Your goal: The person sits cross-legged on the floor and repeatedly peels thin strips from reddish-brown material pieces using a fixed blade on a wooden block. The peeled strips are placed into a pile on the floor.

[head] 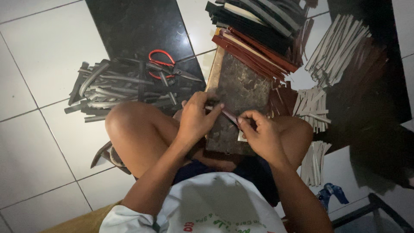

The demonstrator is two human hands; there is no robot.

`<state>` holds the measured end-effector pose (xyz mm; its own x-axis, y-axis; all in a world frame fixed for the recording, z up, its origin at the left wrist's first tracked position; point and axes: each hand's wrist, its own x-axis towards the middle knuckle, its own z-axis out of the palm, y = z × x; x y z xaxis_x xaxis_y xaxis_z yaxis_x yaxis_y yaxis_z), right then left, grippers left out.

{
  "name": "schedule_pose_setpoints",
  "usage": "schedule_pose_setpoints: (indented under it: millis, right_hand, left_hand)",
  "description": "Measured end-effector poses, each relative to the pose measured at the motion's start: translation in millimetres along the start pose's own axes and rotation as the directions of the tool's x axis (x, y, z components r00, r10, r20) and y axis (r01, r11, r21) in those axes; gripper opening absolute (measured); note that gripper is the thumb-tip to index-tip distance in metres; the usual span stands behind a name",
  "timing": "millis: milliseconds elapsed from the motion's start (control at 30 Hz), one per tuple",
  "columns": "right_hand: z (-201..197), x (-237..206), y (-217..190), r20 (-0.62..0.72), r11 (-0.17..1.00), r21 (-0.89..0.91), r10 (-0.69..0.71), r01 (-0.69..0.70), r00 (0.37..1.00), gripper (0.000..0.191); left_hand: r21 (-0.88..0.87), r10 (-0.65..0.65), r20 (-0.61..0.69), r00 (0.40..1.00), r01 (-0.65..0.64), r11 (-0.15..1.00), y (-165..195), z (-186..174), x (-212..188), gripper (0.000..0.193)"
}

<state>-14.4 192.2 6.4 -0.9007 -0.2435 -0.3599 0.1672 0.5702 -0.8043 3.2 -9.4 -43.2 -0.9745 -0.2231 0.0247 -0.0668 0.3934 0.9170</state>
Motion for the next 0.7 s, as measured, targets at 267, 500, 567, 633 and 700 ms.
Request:
schedule_pose_setpoints:
  millis: [267, 500, 567, 633, 700]
  right_hand:
    - [-2.0, 0.7, -5.7, 0.018, 0.984, -0.114, 0.141, -0.138, 0.990, 0.021]
    - [-12.9, -12.6, 0.0, -0.087, 0.948, -0.282, -0.182, 0.151, 0.979, 0.028]
    - [-15.3, -16.0, 1.1, -0.104, 0.940, -0.342, -0.051, 0.012, 0.993, 0.031]
    - [-15.3, -16.4, 1.9, -0.103, 0.938, -0.341, 0.023, -0.057, 0.994, 0.030]
    - [-14.6, -15.5, 1.6, -0.117, 0.944, -0.328, -0.007, -0.032, 0.993, 0.029]
  left_hand:
    - [0.018, -0.070, 0.038, 0.997, 0.069, 0.997, 0.8, 1.6, 3.3, 0.026]
    - [0.062, 0.011, 0.066, 0.998, -0.015, 0.998, 8.7, -5.5, 4.6, 0.023]
    - [0.106, 0.074, 0.078, 0.994, -0.082, 0.991, 12.5, -7.6, 2.7, 0.023]
    - [0.159, 0.100, 0.093, 0.991, -0.114, 0.981, 16.7, -8.4, 0.3, 0.021]
    - [0.195, 0.133, 0.113, 0.985, -0.153, 0.969, 18.8, -9.8, 2.7, 0.023]
